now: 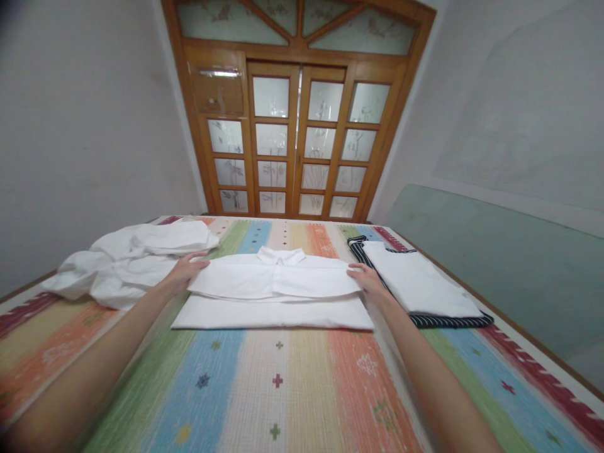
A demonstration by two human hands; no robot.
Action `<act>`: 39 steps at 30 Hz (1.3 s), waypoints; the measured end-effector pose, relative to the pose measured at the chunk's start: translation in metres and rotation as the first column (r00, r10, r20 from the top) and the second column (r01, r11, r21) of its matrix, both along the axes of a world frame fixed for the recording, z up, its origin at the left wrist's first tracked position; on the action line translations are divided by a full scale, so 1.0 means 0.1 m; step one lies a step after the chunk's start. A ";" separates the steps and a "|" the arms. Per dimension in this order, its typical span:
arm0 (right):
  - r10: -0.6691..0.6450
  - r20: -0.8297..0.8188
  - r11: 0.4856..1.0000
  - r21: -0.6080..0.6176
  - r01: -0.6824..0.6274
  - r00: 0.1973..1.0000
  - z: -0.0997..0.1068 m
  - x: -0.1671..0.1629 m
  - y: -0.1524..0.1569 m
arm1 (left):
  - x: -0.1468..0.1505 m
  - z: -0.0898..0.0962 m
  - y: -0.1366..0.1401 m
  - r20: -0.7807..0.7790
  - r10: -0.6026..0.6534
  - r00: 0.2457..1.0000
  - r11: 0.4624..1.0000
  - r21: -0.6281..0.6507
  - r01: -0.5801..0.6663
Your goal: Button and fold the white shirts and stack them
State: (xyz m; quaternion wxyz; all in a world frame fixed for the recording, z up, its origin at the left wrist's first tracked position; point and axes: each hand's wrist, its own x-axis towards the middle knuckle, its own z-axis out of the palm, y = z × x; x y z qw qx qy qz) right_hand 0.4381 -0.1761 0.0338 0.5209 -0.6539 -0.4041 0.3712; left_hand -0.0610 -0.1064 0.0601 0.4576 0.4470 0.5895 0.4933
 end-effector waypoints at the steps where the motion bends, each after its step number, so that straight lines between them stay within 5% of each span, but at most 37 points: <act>1: -0.001 -0.002 1.000 -0.022 0.000 1.000 -0.03 0.00 0.04 | 0.01 -0.02 0.02 0.000 -0.006 1.000 0.999 -0.036 0.006; 6: 0.117 -0.118 0.992 -0.034 -0.122 0.986 -0.02 0.07 0.12 | -0.06 -0.02 0.10 0.064 -0.161 0.985 0.982 -0.090 0.166; 13: 0.033 -0.368 0.999 0.024 -0.026 0.929 0.02 -0.10 0.33 | 0.17 0.01 0.26 0.306 -0.004 0.952 1.000 -0.001 0.004; 16: -0.004 -0.353 1.000 0.005 0.006 0.936 -0.04 -0.15 0.29 | 0.17 -0.06 0.20 0.177 -0.035 0.984 0.998 -0.052 0.045; 19: -0.057 -0.201 0.998 0.014 0.061 0.978 -0.10 -0.08 0.12 | -0.03 -0.15 0.05 -0.155 -0.016 0.988 0.999 -0.036 0.010; 24: 0.028 0.170 0.999 -0.036 -0.022 0.985 -0.20 0.16 -0.34 | -0.43 -0.25 -0.32 -0.569 -0.137 0.811 0.990 -0.049 0.133; 28: 0.176 0.408 0.979 -0.169 -0.115 0.896 -0.28 0.26 -0.66 | -0.52 -0.25 -0.59 -0.634 -0.286 0.718 0.950 -0.090 0.300; 32: 0.167 0.554 0.984 -0.142 -0.105 0.816 -0.27 0.26 -0.78 | -0.47 -0.24 -0.72 -0.694 -0.256 0.673 0.957 -0.083 0.278; 35: 0.140 0.550 0.986 -0.152 -0.066 0.823 -0.20 0.20 -0.82 | -0.43 -0.20 -0.77 -0.699 -0.224 0.680 0.968 -0.080 0.236; 39: 0.184 0.362 0.958 -0.273 -0.084 0.914 -0.15 0.09 -0.91 | -0.39 -0.13 -0.85 -0.565 -0.395 0.724 0.918 -0.271 0.289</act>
